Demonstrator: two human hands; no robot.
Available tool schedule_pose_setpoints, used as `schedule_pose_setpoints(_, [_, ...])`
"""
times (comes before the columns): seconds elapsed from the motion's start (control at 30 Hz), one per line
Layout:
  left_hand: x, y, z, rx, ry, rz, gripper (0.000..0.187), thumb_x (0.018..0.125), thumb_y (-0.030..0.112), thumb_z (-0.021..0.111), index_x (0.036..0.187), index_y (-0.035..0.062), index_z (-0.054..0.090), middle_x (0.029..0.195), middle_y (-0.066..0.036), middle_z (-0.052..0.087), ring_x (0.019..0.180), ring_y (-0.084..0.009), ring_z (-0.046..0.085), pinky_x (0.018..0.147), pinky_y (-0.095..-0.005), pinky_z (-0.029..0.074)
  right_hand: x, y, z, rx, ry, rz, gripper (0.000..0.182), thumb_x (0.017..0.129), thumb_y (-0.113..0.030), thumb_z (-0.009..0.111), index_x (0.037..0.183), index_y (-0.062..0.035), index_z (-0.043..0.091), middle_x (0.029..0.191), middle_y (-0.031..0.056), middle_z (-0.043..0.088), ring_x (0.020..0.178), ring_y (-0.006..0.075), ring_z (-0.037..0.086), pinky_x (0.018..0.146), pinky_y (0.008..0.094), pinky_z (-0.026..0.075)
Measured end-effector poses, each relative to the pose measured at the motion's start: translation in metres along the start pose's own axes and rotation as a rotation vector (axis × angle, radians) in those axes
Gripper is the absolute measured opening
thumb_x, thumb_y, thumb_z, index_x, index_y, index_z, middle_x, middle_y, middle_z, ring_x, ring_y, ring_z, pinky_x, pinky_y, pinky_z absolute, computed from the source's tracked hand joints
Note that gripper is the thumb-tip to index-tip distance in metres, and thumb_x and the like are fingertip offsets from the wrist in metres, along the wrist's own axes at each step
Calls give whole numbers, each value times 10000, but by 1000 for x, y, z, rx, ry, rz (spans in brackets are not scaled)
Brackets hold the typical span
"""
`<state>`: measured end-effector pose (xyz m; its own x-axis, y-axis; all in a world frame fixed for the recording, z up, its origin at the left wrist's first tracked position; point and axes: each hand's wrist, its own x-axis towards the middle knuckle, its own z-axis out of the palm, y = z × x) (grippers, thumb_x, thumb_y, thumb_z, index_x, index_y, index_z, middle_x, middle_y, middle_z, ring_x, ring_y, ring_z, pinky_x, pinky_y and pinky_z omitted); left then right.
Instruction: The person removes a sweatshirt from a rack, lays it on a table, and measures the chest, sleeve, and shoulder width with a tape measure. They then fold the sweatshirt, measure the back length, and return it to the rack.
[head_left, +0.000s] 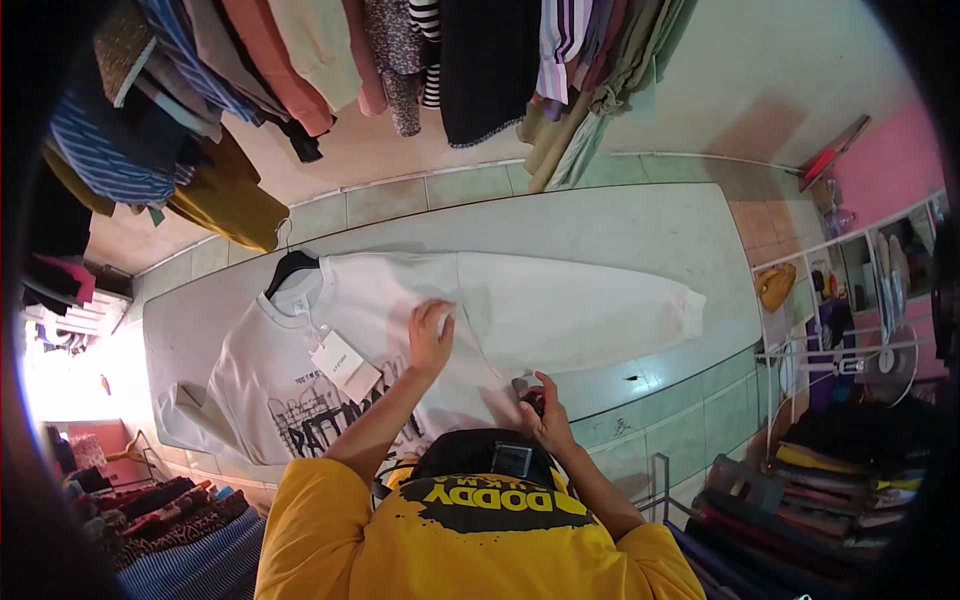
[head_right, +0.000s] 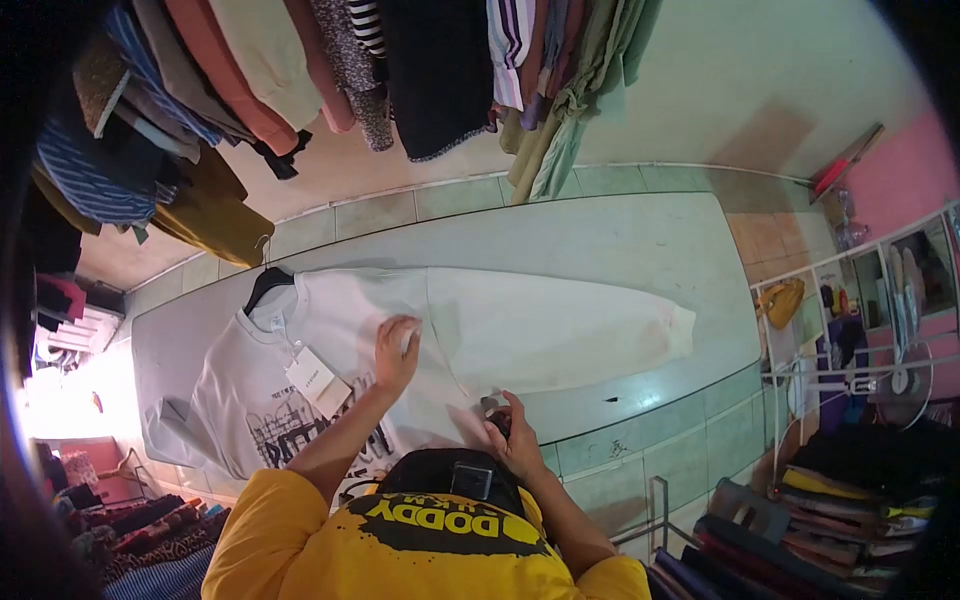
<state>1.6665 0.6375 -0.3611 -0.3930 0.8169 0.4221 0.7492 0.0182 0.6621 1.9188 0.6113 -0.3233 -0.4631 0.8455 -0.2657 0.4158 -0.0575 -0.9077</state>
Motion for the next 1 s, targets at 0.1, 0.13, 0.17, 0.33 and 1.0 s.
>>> schedule_pose_setpoints(0.1, [-29,28,4,-325,-205,-256,139,748,60,592,884,44,614,783,-74,592,737,-203,566,670,-304,451,16,-7,-18,8,-43,-64,454,836,-239,532,1204,-52,343,953,171,555,831,294,570,747,325,442])
schedule_pose_setpoints(0.13, [-36,38,6,-324,-188,-257,139,748,60,592,884,44,614,783,-74,592,737,-203,566,670,-304,451,24,-7,-21,69,-85,-125,420,833,-209,524,1182,-48,355,938,162,556,824,281,570,739,323,443])
schedule_pose_setpoints(0.17, [-41,47,10,-422,-323,-338,132,777,88,589,893,36,624,771,-55,609,704,-147,564,637,-270,454,33,-8,-25,128,-130,-187,386,830,-180,517,1160,-44,368,923,152,557,818,268,571,731,320,444])
schedule_pose_setpoints(0.33, [-38,87,16,-812,-534,-714,175,838,117,556,934,-15,619,764,-27,614,660,-55,548,610,-192,459,63,-25,-29,6,-197,-289,283,805,-174,538,1029,-33,437,880,154,565,795,283,578,713,330,449])
schedule_pose_setpoints(1.0, [56,-5,40,-158,265,-630,288,666,124,694,864,95,486,703,-32,646,628,-166,599,633,-297,423,160,-1,-127,-421,107,-240,144,707,-209,614,765,-80,642,754,84,569,646,228,569,591,310,452])
